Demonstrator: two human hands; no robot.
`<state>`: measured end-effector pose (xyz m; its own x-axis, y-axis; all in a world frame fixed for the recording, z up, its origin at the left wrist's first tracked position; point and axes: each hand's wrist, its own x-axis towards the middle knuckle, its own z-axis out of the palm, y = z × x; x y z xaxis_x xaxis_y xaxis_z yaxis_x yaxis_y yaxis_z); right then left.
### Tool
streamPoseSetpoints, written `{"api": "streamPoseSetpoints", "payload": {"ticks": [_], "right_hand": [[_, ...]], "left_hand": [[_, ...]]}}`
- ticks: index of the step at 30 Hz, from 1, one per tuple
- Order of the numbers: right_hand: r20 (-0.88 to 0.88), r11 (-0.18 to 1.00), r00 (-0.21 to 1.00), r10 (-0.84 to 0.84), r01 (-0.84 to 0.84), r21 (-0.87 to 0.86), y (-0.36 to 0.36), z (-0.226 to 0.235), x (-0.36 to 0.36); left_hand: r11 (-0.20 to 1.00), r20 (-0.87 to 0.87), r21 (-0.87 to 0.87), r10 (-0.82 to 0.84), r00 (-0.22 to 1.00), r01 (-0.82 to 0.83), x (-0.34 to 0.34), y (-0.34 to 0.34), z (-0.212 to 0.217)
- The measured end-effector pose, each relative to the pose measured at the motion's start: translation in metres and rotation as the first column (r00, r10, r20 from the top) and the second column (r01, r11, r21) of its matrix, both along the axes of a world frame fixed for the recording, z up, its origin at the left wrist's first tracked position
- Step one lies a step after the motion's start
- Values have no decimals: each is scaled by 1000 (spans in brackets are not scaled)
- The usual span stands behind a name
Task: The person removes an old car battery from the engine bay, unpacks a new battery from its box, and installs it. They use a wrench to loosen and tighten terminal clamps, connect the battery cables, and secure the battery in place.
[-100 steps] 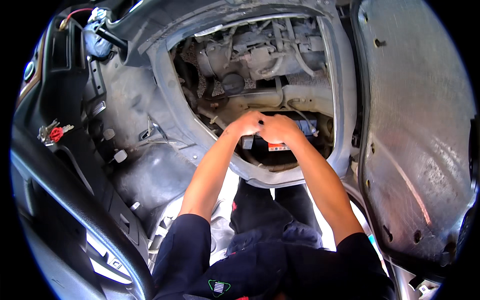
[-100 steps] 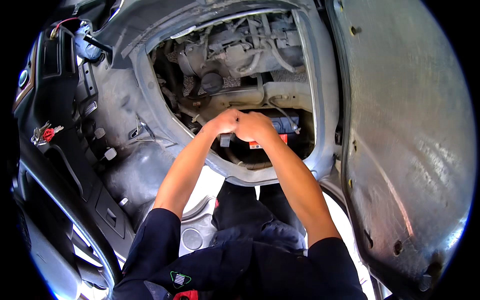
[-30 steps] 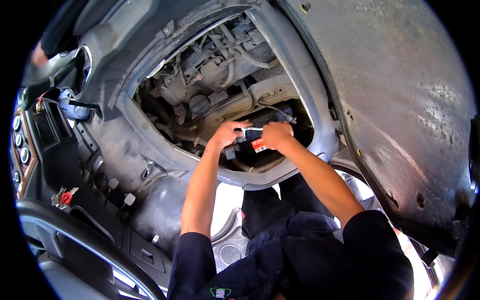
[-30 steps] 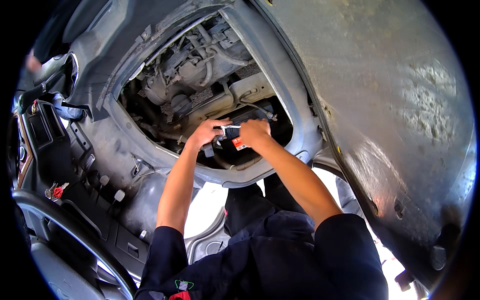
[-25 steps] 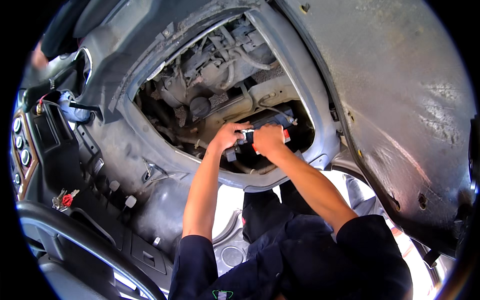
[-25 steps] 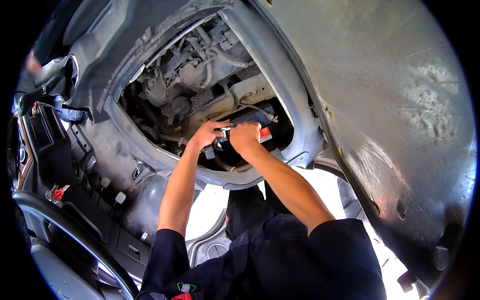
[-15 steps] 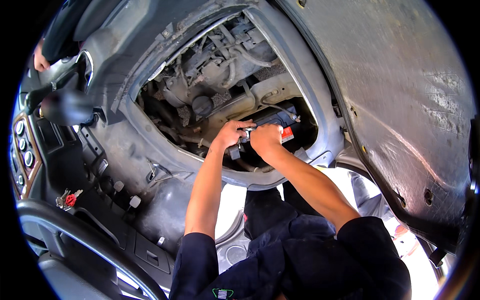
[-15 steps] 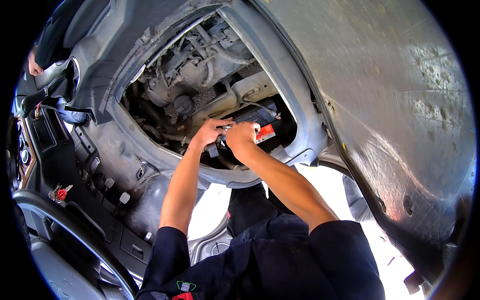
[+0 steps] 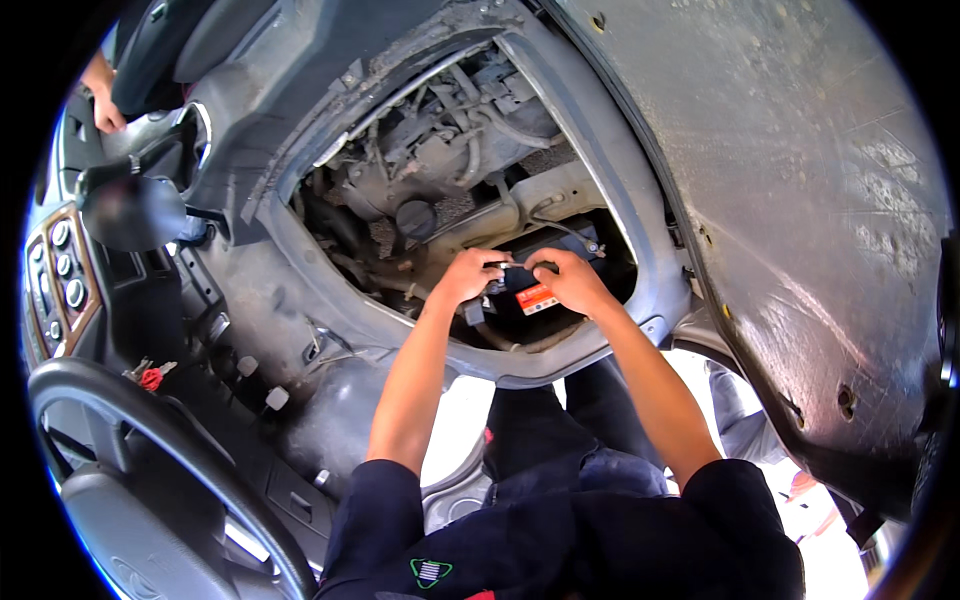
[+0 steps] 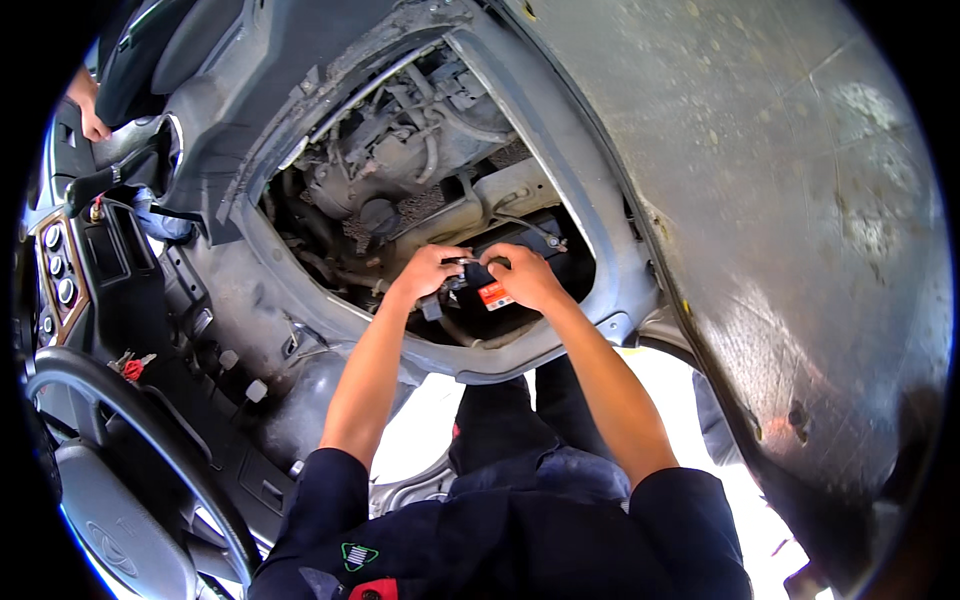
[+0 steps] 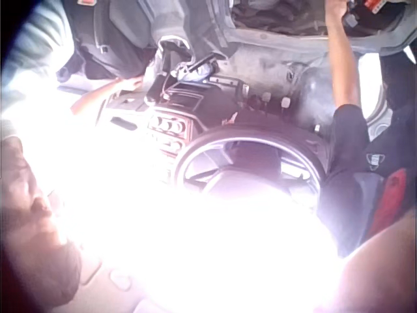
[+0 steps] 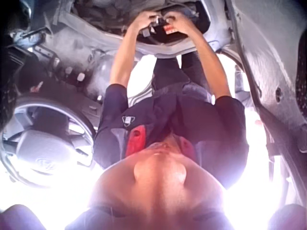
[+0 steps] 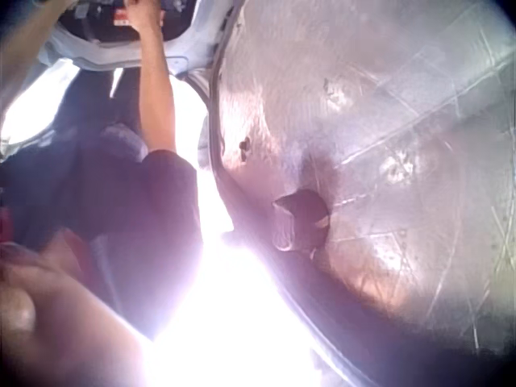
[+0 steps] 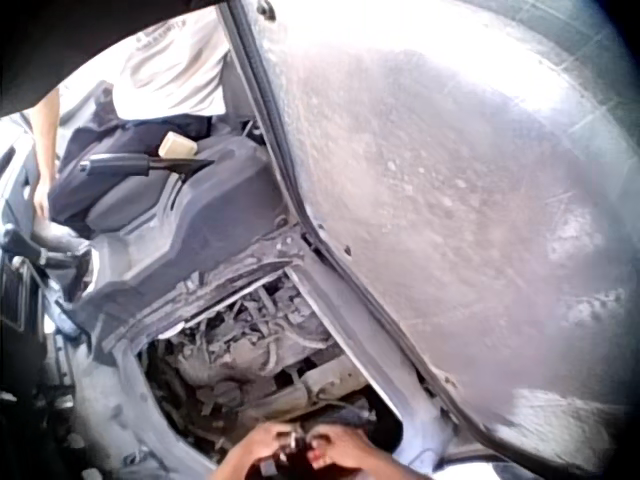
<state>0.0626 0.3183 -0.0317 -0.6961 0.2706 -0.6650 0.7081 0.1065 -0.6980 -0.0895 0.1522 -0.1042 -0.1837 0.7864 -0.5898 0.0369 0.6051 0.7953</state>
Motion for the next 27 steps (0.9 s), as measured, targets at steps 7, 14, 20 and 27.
{"api": "streamPoseSetpoints", "payload": {"ticks": [7, 14, 20, 27], "right_hand": [[-147, 905, 893, -425, 418, -81, -23, 31, 1], [-356, 529, 455, -816, 836, -144, -20, -3, 36], [-170, 719, 818, -550, 567, 402, 9, 26, 52], [-141, 664, 985, -100, 171, 728, 40, 36, 59]], "left_hand": [[973, -186, 226, 100, 977, -56, -22, 54, 14], [961, 55, 274, -51, 997, 34, 31, 152, -10], [864, -94, 381, -317, 944, 328, 67, 176, -31], [943, 215, 239, -283, 935, 231, 60, 190, -32]]}}
